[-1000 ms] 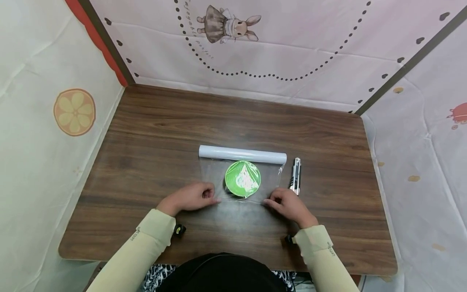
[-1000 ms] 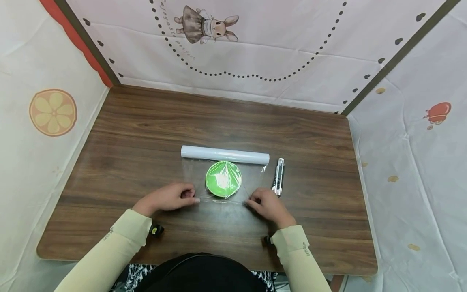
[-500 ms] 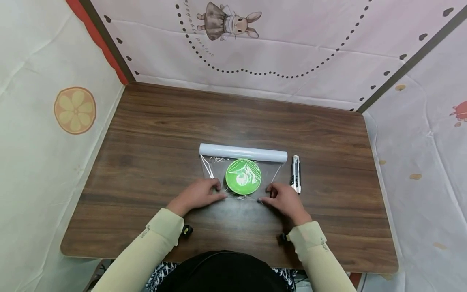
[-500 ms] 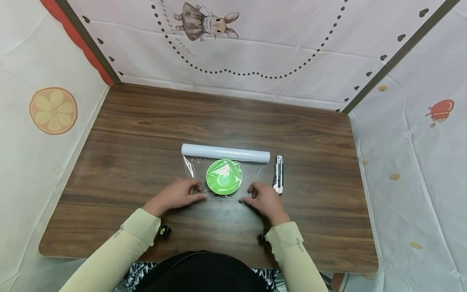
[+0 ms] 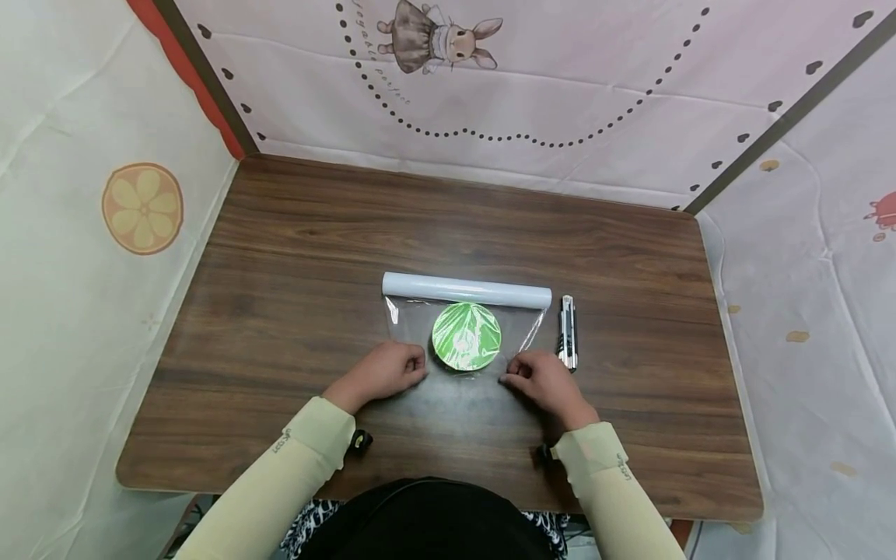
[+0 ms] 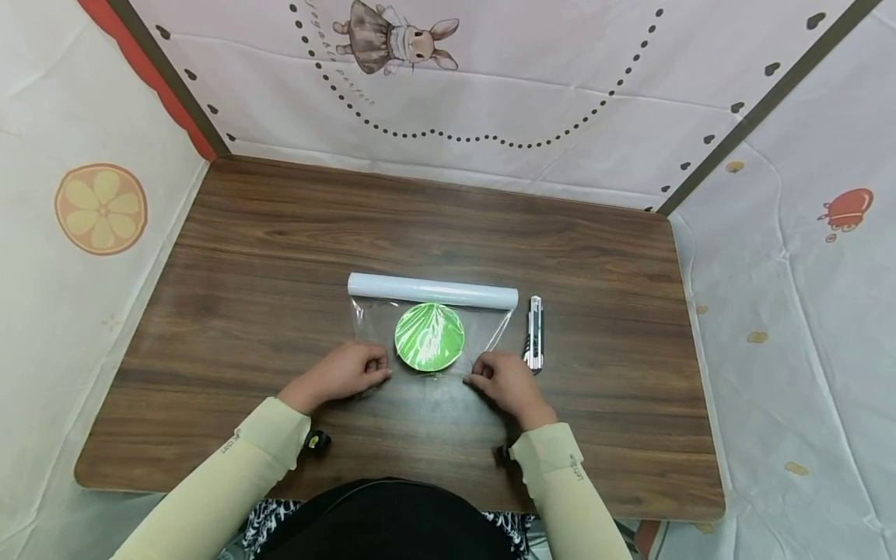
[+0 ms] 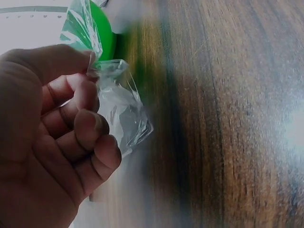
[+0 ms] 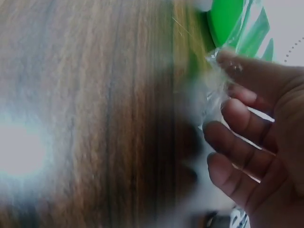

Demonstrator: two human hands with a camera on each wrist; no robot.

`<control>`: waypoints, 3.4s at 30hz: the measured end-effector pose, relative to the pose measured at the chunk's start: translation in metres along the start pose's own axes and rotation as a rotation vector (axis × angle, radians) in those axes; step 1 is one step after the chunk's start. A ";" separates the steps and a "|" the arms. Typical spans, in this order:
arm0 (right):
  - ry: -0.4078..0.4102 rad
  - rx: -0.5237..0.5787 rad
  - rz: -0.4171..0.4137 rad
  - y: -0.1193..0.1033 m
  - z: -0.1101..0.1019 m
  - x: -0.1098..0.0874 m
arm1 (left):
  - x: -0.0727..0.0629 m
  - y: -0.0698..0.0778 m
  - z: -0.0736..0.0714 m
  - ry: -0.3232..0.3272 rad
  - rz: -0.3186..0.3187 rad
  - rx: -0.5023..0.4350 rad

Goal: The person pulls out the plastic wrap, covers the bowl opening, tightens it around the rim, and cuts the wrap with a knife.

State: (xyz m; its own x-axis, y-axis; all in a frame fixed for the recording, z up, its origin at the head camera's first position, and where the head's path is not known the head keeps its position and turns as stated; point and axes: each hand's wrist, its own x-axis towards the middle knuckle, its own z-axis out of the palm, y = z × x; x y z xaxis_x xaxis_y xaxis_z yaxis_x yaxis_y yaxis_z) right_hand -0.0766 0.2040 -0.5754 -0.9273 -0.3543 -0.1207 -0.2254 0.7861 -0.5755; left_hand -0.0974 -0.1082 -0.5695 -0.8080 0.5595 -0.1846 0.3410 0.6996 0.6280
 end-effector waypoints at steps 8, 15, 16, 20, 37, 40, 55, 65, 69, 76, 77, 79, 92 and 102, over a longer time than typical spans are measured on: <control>-0.007 0.005 -0.055 0.006 -0.003 -0.003 | -0.001 -0.002 -0.004 -0.024 -0.013 -0.048; -0.017 -0.013 -0.074 0.004 -0.004 -0.001 | 0.001 -0.003 -0.003 -0.019 -0.006 -0.049; -0.019 -0.015 -0.070 0.003 -0.004 -0.001 | 0.001 -0.002 -0.003 -0.015 -0.009 -0.051; -0.032 -0.027 -0.042 0.002 -0.002 0.001 | 0.004 -0.003 0.001 0.003 -0.023 -0.065; -0.059 -0.089 0.006 0.000 0.003 0.011 | 0.015 -0.008 0.007 -0.069 -0.083 -0.132; -0.053 -0.091 0.003 0.001 0.004 0.012 | 0.017 -0.007 0.007 -0.077 -0.082 -0.131; 0.022 -0.113 -0.001 -0.001 0.011 0.022 | 0.025 -0.009 0.008 -0.101 -0.143 -0.147; 0.051 -0.121 0.039 -0.010 0.009 0.030 | 0.030 -0.013 0.000 -0.165 -0.148 -0.261; 0.070 -0.109 0.046 -0.011 0.009 0.033 | 0.030 -0.017 -0.002 -0.243 -0.233 -0.503; 0.070 -0.041 0.063 -0.013 0.009 0.036 | 0.032 -0.019 -0.003 -0.266 -0.276 -0.665; 0.067 -0.033 0.068 -0.013 0.009 0.037 | 0.032 -0.019 -0.003 -0.267 -0.276 -0.665; 0.052 -0.013 0.080 -0.013 0.009 0.037 | 0.033 -0.019 -0.003 -0.266 -0.275 -0.652; 0.002 0.310 0.171 -0.008 0.011 0.037 | 0.038 -0.014 0.002 -0.230 -0.269 -0.605; -0.019 0.968 0.285 -0.010 0.015 0.035 | 0.043 -0.007 0.004 -0.182 -0.297 -0.609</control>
State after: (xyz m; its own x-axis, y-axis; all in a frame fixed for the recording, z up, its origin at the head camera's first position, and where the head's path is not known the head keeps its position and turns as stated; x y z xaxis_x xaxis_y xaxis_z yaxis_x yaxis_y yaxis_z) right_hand -0.1017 0.1758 -0.5862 -0.9019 -0.2323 -0.3641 0.3511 0.0968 -0.9313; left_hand -0.1320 -0.0872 -0.5848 -0.7139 0.4862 -0.5039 -0.2544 0.4904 0.8335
